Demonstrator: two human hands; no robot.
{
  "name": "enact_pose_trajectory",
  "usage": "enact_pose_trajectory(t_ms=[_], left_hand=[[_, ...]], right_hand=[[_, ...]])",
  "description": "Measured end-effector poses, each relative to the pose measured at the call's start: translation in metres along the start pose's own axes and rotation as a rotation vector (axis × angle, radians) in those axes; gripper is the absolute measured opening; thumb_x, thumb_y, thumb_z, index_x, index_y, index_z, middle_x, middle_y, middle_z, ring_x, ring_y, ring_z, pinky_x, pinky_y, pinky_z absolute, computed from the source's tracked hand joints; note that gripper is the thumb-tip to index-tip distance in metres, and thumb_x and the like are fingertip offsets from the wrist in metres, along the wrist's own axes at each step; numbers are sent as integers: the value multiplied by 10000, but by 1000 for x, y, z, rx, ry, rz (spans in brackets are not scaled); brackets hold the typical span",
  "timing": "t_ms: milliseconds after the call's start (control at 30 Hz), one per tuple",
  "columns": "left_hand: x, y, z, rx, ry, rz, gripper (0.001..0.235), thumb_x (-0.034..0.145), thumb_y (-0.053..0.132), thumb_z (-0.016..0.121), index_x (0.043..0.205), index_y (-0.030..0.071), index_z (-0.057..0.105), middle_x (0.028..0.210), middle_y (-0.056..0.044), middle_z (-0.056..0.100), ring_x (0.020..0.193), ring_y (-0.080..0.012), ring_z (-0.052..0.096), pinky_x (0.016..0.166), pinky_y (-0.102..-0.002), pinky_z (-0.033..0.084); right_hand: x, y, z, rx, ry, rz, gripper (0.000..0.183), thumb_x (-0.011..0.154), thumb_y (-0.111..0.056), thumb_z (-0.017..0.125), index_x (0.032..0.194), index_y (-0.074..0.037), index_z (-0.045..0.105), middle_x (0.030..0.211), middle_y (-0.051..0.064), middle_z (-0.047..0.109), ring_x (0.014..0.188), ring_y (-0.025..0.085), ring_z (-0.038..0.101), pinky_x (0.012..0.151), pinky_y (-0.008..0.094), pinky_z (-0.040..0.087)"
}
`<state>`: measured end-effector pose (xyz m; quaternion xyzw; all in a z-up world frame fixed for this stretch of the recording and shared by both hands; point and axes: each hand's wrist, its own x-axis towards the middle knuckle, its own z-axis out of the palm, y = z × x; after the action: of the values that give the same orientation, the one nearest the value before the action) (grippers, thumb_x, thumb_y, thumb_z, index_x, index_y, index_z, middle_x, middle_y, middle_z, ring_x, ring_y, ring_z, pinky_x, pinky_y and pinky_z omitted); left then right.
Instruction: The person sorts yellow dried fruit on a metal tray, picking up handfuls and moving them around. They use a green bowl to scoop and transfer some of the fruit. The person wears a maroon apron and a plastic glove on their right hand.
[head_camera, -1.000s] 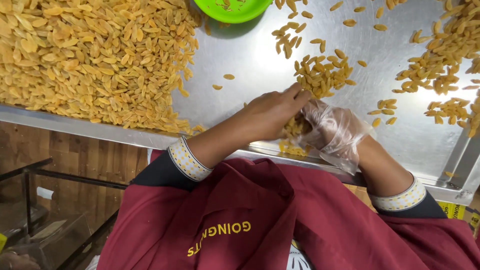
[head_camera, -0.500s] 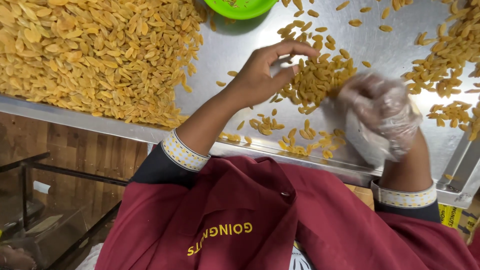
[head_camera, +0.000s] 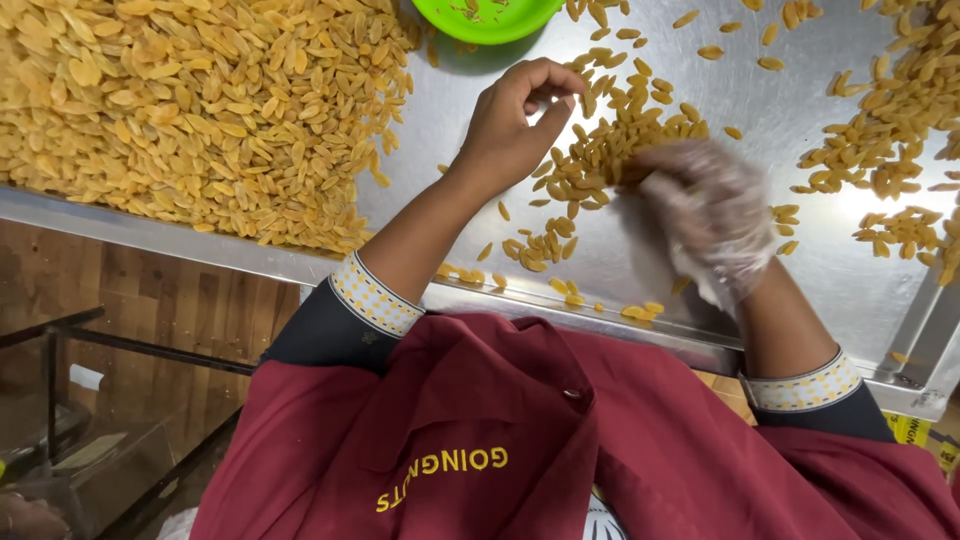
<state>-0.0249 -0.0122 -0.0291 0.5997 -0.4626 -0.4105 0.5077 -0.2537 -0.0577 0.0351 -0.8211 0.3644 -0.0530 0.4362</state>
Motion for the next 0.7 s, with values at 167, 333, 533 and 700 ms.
enact_pose_trajectory(t_ms=[167,333,533,700], left_hand=[[-2,7,-3,-6,32,-55,158,915,148,608,1019,234,689,1082,47,663,1023,-94,671,873,-281,486],[2,-14,3,72,65,-55,353,917,212,643,1269,216,619,1208,-39,582,1043,-154,619,876,-316,552],[5,-10,-3,-68,114,-193,527,882,358,676,1369,178,593,1258,-74,577,931,-130,633,878,-287,567],[8,-6,-10,52,162,-116,305,881,220,654,1176,165,711,1168,-74,672,1080,-138,699,880,-286,588]], right_hand=[[4,12,-8,-249,516,-198,446,961,-78,794,1286,188,642,1358,373,558,1282,507,547,1068,512,546],[26,5,19,-515,42,6,1041,783,-825,512,1631,-267,277,1707,165,97,1551,385,73,1215,571,84],[53,1,63,-455,435,-780,272,974,-336,604,1108,-129,718,1096,90,705,1000,275,676,853,445,558],[50,12,31,-289,266,-477,203,1084,-176,624,1010,-60,773,984,97,758,949,258,717,988,431,535]])
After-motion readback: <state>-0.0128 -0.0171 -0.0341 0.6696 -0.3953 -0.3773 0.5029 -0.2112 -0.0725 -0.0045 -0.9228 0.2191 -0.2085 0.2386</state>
